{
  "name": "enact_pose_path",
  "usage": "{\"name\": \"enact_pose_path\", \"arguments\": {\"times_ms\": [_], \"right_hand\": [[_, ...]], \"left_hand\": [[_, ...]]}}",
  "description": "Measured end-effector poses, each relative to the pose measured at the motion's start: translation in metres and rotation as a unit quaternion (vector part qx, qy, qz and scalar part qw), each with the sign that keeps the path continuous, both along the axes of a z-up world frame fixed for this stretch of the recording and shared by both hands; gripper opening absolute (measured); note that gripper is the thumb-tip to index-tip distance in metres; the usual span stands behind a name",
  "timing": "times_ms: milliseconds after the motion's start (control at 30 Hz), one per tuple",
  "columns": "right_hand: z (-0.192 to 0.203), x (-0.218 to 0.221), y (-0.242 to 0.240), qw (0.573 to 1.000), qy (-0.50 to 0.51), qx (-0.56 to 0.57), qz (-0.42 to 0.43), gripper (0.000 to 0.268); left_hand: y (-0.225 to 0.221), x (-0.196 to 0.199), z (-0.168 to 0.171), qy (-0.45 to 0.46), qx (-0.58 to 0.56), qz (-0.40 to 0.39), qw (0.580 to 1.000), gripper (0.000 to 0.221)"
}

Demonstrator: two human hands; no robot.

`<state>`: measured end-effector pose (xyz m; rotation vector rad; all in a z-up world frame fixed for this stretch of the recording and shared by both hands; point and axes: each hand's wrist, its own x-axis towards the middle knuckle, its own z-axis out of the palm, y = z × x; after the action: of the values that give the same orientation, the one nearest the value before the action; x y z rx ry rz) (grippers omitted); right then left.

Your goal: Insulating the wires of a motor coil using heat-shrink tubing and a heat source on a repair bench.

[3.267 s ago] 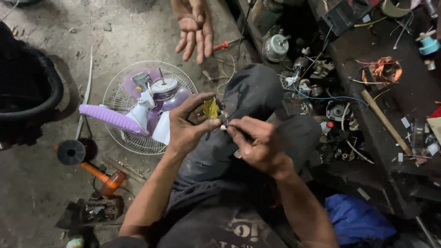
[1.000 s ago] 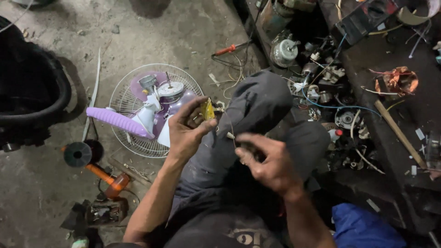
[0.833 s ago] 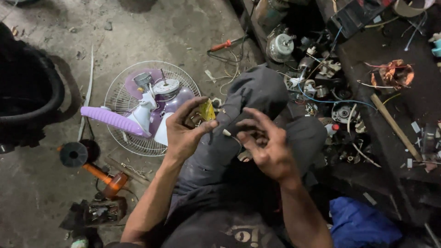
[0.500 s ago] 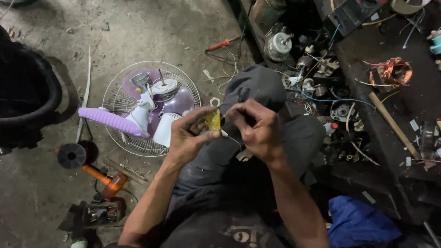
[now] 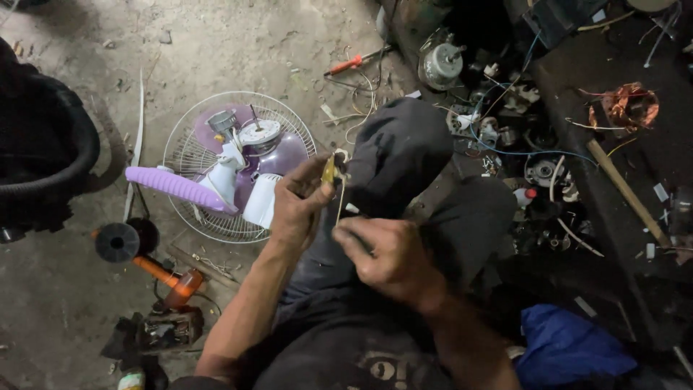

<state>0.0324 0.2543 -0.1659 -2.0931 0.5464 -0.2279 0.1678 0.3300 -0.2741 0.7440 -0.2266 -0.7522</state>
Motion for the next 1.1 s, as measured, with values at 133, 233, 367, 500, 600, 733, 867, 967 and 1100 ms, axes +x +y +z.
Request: {"name": "enact_pose_path", "arguments": {"times_ms": [133,233,367,500,600,733,867,967,1100], "right_hand": [[0.003,-0.002,0.003,0.999,-0.026,0.037,-0.003,0.007],[0.008,-0.007,-0.011,0.998,-0.024,0.037,-0.05,0.006],[0.004,0.0,-0.027,0.986,-0.11,0.007,-0.127,0.007],[-0.01,0.006,-0.055,0.973,-0.128,-0.097,-0.163,0.009],[-0.042,0.005,-0.073,0.969,-0.12,-0.122,-0.18,0.012],[-0.031,0.005,-0.067,0.971,-0.09,-0.137,-0.171,0.012],[-0.056,-0.012,-0.081,0.967,-0.087,-0.073,-0.229,0.008],[-0.064,-0.033,-0.085,0.975,-0.113,0.071,-0.176,0.036],[-0.05,-0.049,-0.078,0.993,-0.06,0.087,-0.044,0.033]], "left_hand": [[-0.001,0.004,-0.021,0.066,-0.035,-0.059,0.995,0.058],[0.001,0.015,-0.039,0.16,-0.086,-0.139,0.974,0.057],[0.013,0.018,-0.026,0.276,-0.1,-0.209,0.933,0.038],[0.018,0.008,-0.037,0.334,-0.089,-0.27,0.899,0.053],[0.018,0.003,-0.023,0.351,-0.079,-0.244,0.901,0.046],[0.02,0.011,-0.025,0.336,-0.102,-0.236,0.906,0.039],[0.029,0.037,-0.022,0.258,-0.123,-0.229,0.931,0.048],[0.026,0.085,-0.013,0.253,-0.2,-0.228,0.918,0.072],[-0.009,0.138,0.106,0.239,-0.252,-0.026,0.937,0.028]]}}
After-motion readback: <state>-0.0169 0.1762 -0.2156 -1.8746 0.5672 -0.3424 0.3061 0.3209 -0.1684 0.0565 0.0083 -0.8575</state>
